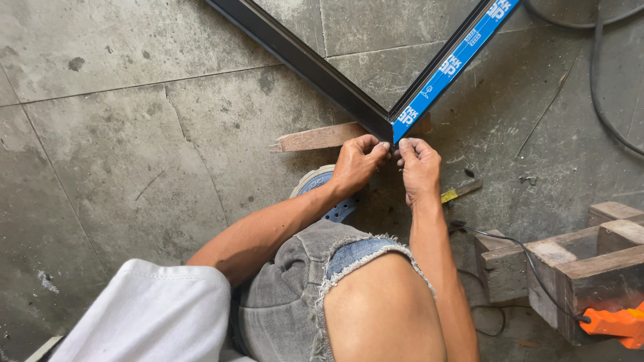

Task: The person assembles a rectangular frame on the floor. They use a utility knife to trim the blue protective film at the corners and then use a hot glue gun to apply adhesive to the joints, pressing them together to secure the frame.

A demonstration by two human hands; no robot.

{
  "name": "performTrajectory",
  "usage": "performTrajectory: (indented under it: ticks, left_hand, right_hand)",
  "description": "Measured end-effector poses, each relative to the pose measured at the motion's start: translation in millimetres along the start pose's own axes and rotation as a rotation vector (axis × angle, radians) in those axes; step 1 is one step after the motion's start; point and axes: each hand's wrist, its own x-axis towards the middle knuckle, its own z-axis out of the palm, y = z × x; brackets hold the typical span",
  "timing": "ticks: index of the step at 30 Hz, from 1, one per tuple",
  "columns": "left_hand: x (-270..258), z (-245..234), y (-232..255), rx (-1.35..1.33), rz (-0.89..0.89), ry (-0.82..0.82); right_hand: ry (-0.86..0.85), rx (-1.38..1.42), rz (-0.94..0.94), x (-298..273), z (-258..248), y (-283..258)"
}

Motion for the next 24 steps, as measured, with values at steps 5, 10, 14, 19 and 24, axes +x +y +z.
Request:
performTrajectory:
  ticks: [5, 10, 14, 19, 24]
  left_hand:
    - [2, 0, 1, 0.040, 0.014, -0.022]
    - [3, 0, 3, 0.073, 0.017, -0.033]
    - [4, 1, 4, 0.000, -0.031, -0.040]
    - [9, -5, 2, 0.045, -0.032, -0.096]
    - [24, -7, -20, 0.169, -0.098, -0.079]
  right_hand:
    - [0.017, -0.064, -0.040, -3, -2, -12]
    - [0.042, -0.075, -0.054, -3, 3, -12]
    - [0.064, -0.103, -0.002, -8, 4, -11]
    - [0.019, -0.378, 0.068, -1, -9, 19]
    - [0.500, -0.195, -0.088, -66, -42, -22]
